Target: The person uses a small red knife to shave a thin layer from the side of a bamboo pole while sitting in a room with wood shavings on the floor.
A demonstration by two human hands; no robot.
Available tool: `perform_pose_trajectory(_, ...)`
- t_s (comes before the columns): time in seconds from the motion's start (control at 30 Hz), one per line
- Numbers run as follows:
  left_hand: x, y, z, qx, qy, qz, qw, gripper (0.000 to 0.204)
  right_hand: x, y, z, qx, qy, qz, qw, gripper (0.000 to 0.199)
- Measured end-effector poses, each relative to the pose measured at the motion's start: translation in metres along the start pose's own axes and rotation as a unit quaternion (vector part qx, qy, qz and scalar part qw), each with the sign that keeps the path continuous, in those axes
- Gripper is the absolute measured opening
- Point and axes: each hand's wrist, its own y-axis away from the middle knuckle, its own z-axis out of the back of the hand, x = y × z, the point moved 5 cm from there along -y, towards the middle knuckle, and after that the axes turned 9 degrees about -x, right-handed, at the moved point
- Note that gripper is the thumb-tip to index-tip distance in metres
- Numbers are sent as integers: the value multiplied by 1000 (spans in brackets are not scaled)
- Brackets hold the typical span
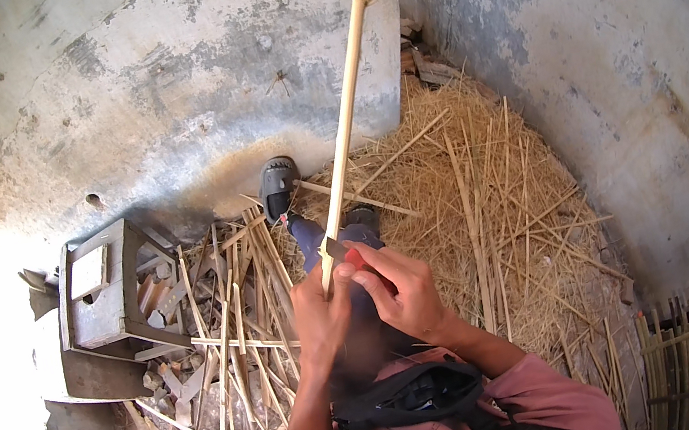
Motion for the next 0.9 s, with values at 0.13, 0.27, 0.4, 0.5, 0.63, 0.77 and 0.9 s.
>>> perform_pose_trajectory(0.13, -3, -4, 0, 5, -6, -15, 1000, 41, -2, -7, -1, 30, -30, -43, 998, 32)
perform_pose_trajectory(0.27, -9, -4, 6, 47, 23, -41, 998, 47, -17, -11, 5, 102, -44, -39, 993, 31)
perform_pose_trajectory(0.4, -10, -3, 7, 71, 48, -52, 995, 38, -16, -15, 9, 119, -47, -18, 992, 30)
perform_pose_trajectory(0.5, -7, -1, 6, 72, 87, -74, 991, 33, -14, -19, 13, 167, -35, -12, 985, 29)
perform_pose_trajectory(0.63, -15, 0, 6, 85, 135, -90, 983, 31, -10, -23, 16, 178, -23, 18, 984, 31)
perform_pose_trajectory(0.77, -11, -1, 5, 122, 156, -62, 978, 34, -7, -23, 16, 166, -9, 49, 985, 32)
perform_pose_trajectory(0.9, -10, 1, 7, 75, 105, -88, 988, 40, -1, -23, 14, 127, 11, 74, 989, 31)
